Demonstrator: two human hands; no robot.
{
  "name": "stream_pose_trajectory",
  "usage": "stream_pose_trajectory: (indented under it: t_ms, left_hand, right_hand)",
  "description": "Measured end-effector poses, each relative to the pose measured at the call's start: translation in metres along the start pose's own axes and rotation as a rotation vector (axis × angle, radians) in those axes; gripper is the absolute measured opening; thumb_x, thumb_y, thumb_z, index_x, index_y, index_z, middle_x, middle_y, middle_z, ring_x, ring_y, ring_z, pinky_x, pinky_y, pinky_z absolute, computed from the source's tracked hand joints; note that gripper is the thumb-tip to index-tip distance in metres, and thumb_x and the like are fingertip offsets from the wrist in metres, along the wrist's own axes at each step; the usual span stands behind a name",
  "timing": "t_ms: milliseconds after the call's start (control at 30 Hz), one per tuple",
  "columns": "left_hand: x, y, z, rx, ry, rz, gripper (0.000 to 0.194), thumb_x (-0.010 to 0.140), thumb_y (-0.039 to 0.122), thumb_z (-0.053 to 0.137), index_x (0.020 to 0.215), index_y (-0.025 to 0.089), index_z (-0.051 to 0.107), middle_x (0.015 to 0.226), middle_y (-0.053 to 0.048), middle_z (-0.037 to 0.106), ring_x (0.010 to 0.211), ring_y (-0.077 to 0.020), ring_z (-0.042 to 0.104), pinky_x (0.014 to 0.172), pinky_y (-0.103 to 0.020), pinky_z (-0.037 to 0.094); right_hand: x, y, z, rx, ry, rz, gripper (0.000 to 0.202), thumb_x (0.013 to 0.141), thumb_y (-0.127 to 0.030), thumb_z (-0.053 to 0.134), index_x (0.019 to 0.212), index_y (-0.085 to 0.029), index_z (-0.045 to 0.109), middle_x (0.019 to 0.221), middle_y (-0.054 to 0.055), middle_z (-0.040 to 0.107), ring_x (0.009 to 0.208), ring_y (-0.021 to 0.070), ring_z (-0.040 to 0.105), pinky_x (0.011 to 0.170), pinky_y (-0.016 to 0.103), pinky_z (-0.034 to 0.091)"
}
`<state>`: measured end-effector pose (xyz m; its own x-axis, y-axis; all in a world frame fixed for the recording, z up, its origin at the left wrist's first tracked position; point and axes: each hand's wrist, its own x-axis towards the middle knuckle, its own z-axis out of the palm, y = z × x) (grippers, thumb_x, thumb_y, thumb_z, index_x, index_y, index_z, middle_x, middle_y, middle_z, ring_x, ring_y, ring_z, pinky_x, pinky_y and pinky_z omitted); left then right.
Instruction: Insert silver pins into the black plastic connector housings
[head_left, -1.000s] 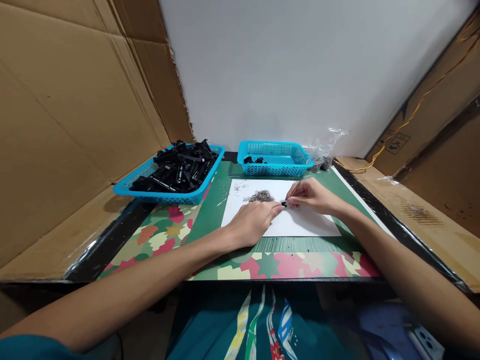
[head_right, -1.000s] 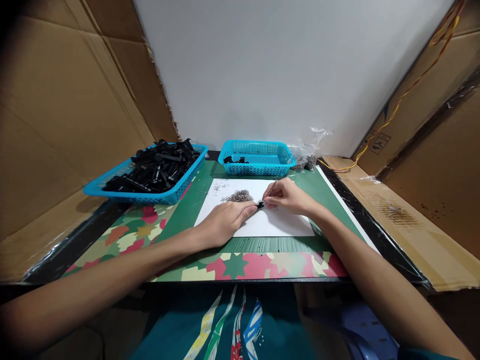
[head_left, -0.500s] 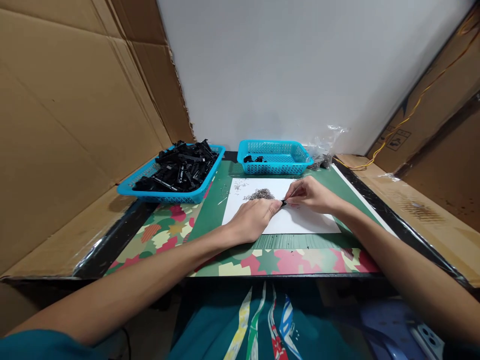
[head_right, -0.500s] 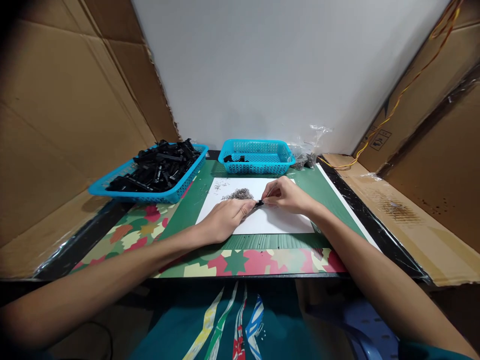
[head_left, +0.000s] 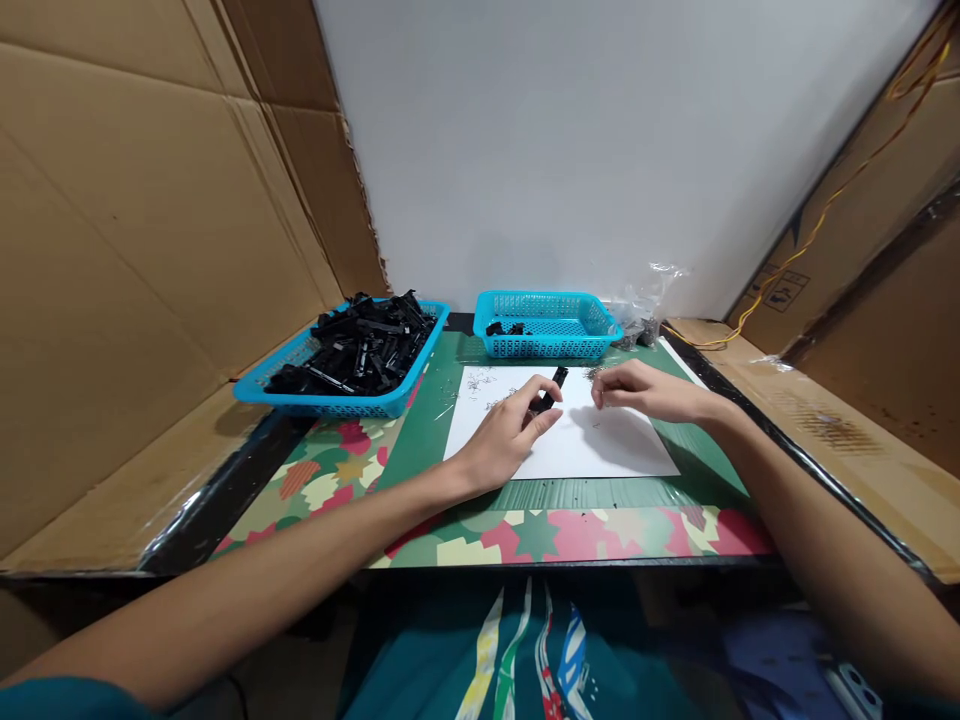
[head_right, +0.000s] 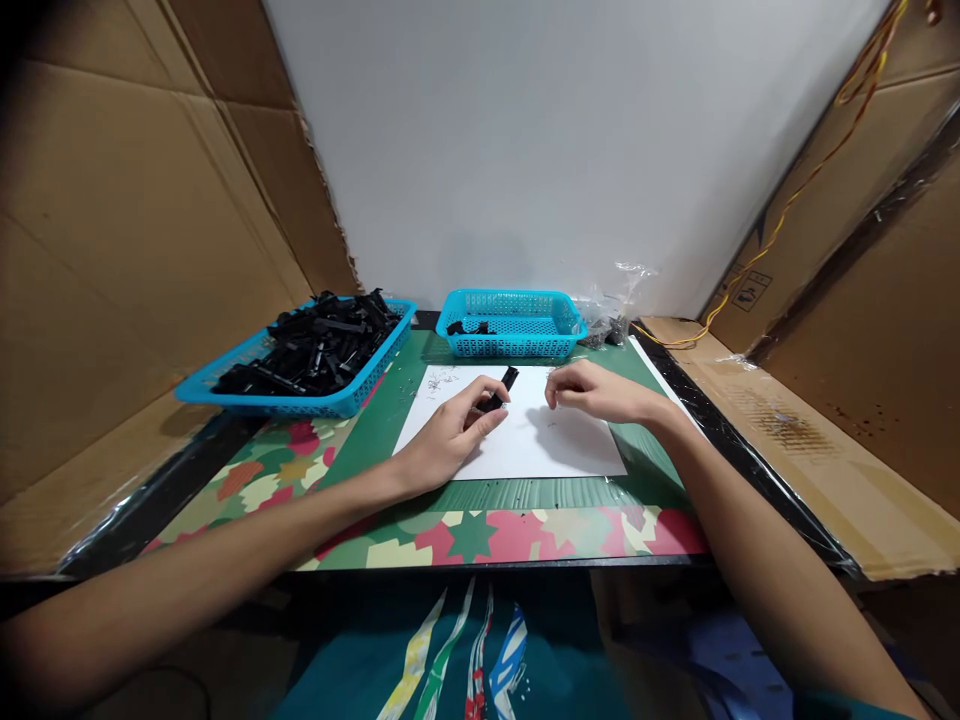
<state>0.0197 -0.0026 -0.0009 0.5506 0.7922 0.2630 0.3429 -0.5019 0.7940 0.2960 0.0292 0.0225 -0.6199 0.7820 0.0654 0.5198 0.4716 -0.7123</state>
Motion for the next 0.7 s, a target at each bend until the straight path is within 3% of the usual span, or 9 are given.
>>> stream_pose_trajectory:
  t_ms: [67, 133, 267, 367, 533, 700]
  left_hand:
    - [0.001, -0.001, 0.0, -0.028, 0.016, 0.022, 0.022, 0.107, 0.042, 0.05, 0.112, 0.022, 0.057, 0.092, 0.0, 0.058, 0.074, -0.0133, 0.049, 0.071, -0.028, 0.04]
    - [0.002, -0.002, 0.0, -0.055, 0.044, 0.047, 0.022, 0.107, 0.041, 0.051, 0.108, 0.021, 0.058, 0.096, -0.001, 0.059, 0.08, -0.0146, 0.053, 0.075, -0.028, 0.042]
    - [0.004, -0.007, -0.004, -0.123, 0.143, 0.068, 0.022, 0.106, 0.042, 0.053, 0.105, 0.02, 0.057, 0.096, -0.002, 0.058, 0.082, -0.0148, 0.054, 0.074, -0.028, 0.044]
    - [0.007, -0.013, -0.011, -0.13, 0.213, 0.044, 0.022, 0.105, 0.042, 0.054, 0.103, 0.02, 0.055, 0.093, -0.001, 0.057, 0.076, -0.0129, 0.053, 0.069, -0.027, 0.042]
    - [0.014, -0.023, -0.021, -0.157, 0.327, 0.026, 0.021, 0.104, 0.041, 0.054, 0.098, 0.02, 0.054, 0.091, -0.001, 0.056, 0.071, -0.0112, 0.047, 0.064, -0.026, 0.041]
    - [0.016, -0.028, -0.02, -0.14, 0.327, 0.018, 0.019, 0.102, 0.038, 0.054, 0.099, 0.02, 0.057, 0.092, -0.002, 0.059, 0.074, -0.0126, 0.05, 0.065, -0.026, 0.042]
  right_hand:
    - [-0.002, 0.001, -0.002, -0.11, -0.073, -0.001, 0.011, 0.091, -0.028, 0.065, 0.088, -0.019, 0.072, 0.064, -0.004, 0.045, 0.061, 0.0132, 0.037, 0.056, 0.03, 0.027]
    - [-0.004, 0.002, -0.003, -0.159, -0.065, -0.001, 0.012, 0.092, -0.03, 0.067, 0.089, -0.02, 0.072, 0.061, -0.006, 0.038, 0.058, 0.0125, 0.033, 0.055, 0.03, 0.024]
    - [0.001, 0.004, 0.003, -0.174, 0.152, 0.005, 0.022, 0.098, -0.033, 0.059, 0.084, -0.02, 0.07, 0.068, -0.001, 0.052, 0.063, 0.0139, 0.041, 0.058, 0.031, 0.028]
    - [0.012, 0.0, 0.022, -0.183, 0.262, 0.001, 0.018, 0.097, -0.03, 0.058, 0.092, -0.019, 0.072, 0.071, 0.0, 0.057, 0.064, 0.0147, 0.045, 0.061, 0.031, 0.031]
    - [0.026, -0.01, 0.058, -0.193, 0.201, -0.016, 0.014, 0.092, -0.025, 0.062, 0.097, -0.02, 0.074, 0.063, -0.003, 0.049, 0.059, 0.0137, 0.04, 0.059, 0.03, 0.028]
    - [0.026, -0.013, 0.065, -0.211, 0.203, -0.009, 0.019, 0.094, -0.029, 0.06, 0.101, -0.02, 0.076, 0.063, -0.003, 0.051, 0.059, 0.0147, 0.042, 0.059, 0.03, 0.029]
